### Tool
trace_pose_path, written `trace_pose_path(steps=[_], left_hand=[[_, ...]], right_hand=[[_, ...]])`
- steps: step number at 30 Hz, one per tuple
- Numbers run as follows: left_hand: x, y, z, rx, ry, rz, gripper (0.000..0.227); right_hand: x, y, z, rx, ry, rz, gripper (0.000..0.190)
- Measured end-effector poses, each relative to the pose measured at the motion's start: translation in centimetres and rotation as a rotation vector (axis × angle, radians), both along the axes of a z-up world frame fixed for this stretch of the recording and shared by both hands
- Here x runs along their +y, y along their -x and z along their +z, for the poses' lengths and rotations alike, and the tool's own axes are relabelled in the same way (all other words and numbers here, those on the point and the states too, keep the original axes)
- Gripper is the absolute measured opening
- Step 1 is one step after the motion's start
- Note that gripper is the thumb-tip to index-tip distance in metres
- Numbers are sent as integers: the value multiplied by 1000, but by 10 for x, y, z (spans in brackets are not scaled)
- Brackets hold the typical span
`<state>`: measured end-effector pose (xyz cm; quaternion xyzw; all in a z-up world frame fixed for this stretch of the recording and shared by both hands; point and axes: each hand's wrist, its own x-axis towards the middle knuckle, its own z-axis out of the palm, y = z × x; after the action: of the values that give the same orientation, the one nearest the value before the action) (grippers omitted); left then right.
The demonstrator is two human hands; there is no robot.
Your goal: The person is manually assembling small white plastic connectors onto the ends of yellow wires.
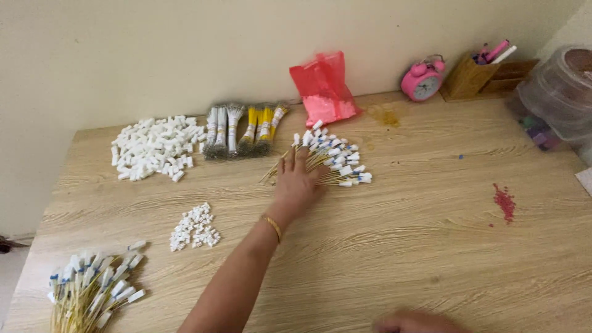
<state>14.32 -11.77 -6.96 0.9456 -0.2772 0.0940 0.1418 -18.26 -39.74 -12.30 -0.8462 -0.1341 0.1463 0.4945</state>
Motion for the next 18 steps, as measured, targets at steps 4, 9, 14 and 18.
trace_pose_path(steps=[4,9,14,18], left_hand=[[6,-28,-50,97,135,-39,31],[30,-3,-63,-52,369,-59,16],[59,41,-48,-33,311,-60,15],[87,61,-52,-32,291,-96,16]], right_hand=[[3,-124,69,5,-31,26,34],[14,-213,52,-209,234,-492,26],[55,-225,20,-359,273,-393,25],[91,-212,24,-612,481,-282,27]])
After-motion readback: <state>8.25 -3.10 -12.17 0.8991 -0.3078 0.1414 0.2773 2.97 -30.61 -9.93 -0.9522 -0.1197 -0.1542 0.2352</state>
